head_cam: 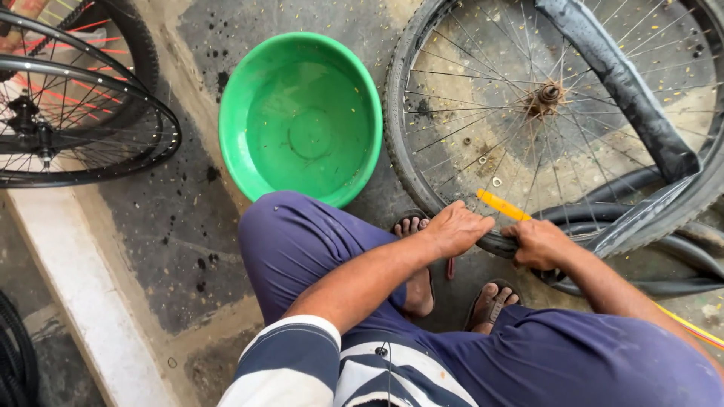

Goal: The person removes the inner tube from a bicycle tire, inspects it, and then reinstalls it into the tire. They use a tire lever to pry the tire bead off the rim and manipulate the tube by hand.

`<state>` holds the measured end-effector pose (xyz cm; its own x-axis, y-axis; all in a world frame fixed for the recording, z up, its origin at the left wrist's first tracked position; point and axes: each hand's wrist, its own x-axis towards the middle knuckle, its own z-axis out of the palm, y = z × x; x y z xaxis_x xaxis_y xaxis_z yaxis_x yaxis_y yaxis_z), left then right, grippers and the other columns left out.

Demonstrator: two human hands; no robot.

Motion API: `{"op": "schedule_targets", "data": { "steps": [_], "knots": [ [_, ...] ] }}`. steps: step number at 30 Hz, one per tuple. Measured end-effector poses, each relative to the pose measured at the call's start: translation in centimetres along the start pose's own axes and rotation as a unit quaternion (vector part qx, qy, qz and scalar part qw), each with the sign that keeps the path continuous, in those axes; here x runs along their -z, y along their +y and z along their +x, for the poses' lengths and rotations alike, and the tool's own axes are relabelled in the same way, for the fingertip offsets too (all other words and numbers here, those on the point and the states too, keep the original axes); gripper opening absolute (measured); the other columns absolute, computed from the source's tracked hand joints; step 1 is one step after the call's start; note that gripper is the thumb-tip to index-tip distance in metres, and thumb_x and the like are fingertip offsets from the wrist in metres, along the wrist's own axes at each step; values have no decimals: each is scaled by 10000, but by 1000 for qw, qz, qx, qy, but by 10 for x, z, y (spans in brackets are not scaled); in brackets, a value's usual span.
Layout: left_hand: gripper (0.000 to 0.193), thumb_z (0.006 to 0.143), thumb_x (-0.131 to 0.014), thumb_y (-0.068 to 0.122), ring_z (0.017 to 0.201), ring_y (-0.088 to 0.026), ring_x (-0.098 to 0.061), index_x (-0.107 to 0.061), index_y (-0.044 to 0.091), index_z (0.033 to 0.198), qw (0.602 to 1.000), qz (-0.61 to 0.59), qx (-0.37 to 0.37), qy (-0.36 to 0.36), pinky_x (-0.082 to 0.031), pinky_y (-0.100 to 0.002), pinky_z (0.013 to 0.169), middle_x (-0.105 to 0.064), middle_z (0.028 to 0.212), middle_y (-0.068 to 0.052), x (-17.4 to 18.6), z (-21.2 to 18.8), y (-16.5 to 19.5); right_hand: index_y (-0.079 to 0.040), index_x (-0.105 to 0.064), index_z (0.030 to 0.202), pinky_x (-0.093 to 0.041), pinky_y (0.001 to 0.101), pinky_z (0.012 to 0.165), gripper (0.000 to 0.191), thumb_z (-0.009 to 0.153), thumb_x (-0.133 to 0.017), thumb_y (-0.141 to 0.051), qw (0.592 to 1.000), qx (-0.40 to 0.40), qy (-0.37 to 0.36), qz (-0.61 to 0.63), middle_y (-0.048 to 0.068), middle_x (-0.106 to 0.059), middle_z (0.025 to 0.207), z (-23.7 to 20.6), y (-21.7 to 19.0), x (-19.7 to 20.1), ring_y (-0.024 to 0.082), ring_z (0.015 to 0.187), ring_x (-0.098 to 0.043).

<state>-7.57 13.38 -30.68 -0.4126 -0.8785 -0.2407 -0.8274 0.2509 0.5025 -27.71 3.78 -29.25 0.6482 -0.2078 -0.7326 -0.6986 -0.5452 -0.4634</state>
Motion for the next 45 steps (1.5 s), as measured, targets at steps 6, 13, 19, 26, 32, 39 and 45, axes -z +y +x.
{"op": "schedule_targets", "data": {
  "steps": [6, 13, 19, 26, 32, 39, 45],
  "knots": [
    [372, 796, -677, 228, 986, -281, -669, -604, 188, 1159, 990, 45, -11, -131, -476, -453, 843, -706, 979, -34, 45, -1, -20, -172, -643, 1107, -452, 447, 855, 515, 704, -831, -431, 995, 37, 81, -36, 46, -719, 953, -21, -12, 14, 254, 1009, -673],
    [630, 528, -899, 487, 1031, -275, -585, -685, 156, 1020, 985, 160, -41, -48, -426, -447, 909, -684, 1041, -63, 118, 3, -94, -300, -684, 1076, -425, 409, 940, 246, 846, -681, -388, 950, -39, 152, -269, -74, -685, 1067, -52, 9, 61, 167, 1128, -603],
    [691, 703, -785, 757, 937, -314, -683, -670, 121, 949, 980, 149, 11, -134, -512, -450, 869, -696, 897, -97, 100, 71, -63, -319, -667, 1108, -410, 431, 1149, 209, 903, -629, -320, 817, -113, 343, -449, -62, -681, 1242, -78, 49, 76, 152, 1275, -607],
    [557, 738, -774, 393, 1248, -413, -557, -618, 85, 1174, 950, -160, -7, 268, -479, -449, 1041, -605, 1330, -233, 23, 98, 55, -282, -651, 1184, -387, 454, 1203, 341, 846, -612, -300, 900, -55, 220, -372, -48, -694, 1116, -41, 93, 20, 151, 1172, -633],
    [442, 755, -833, 361, 1234, -384, -560, -705, 101, 1089, 978, -68, -26, 196, -462, -455, 1062, -613, 1281, -184, 105, 52, -78, -272, -704, 1116, -464, 371, 1043, 116, 1036, -620, -274, 840, -188, 336, -383, -10, -689, 1147, -76, 164, 45, 176, 1145, -618],
    [470, 720, -858, 404, 1383, -357, -418, -768, 100, 1066, 983, 180, 9, -36, -396, -438, 1136, -407, 1551, -139, 175, 42, -111, -46, -669, 1169, -536, 449, 839, 607, 728, -812, -437, 906, 94, 412, -33, 155, -674, 1088, -28, 23, 41, 330, 1032, -625],
    [800, 681, -683, 794, 1544, -364, -76, -812, 97, 1050, 931, 314, -130, -130, -135, -517, 1229, -127, 1706, -98, 129, 92, -46, -147, -641, 1001, -542, 387, 828, 385, 730, -817, -357, 927, -81, 279, -236, 60, -616, 1016, -58, 62, 43, 260, 1019, -620]
  ]
}}
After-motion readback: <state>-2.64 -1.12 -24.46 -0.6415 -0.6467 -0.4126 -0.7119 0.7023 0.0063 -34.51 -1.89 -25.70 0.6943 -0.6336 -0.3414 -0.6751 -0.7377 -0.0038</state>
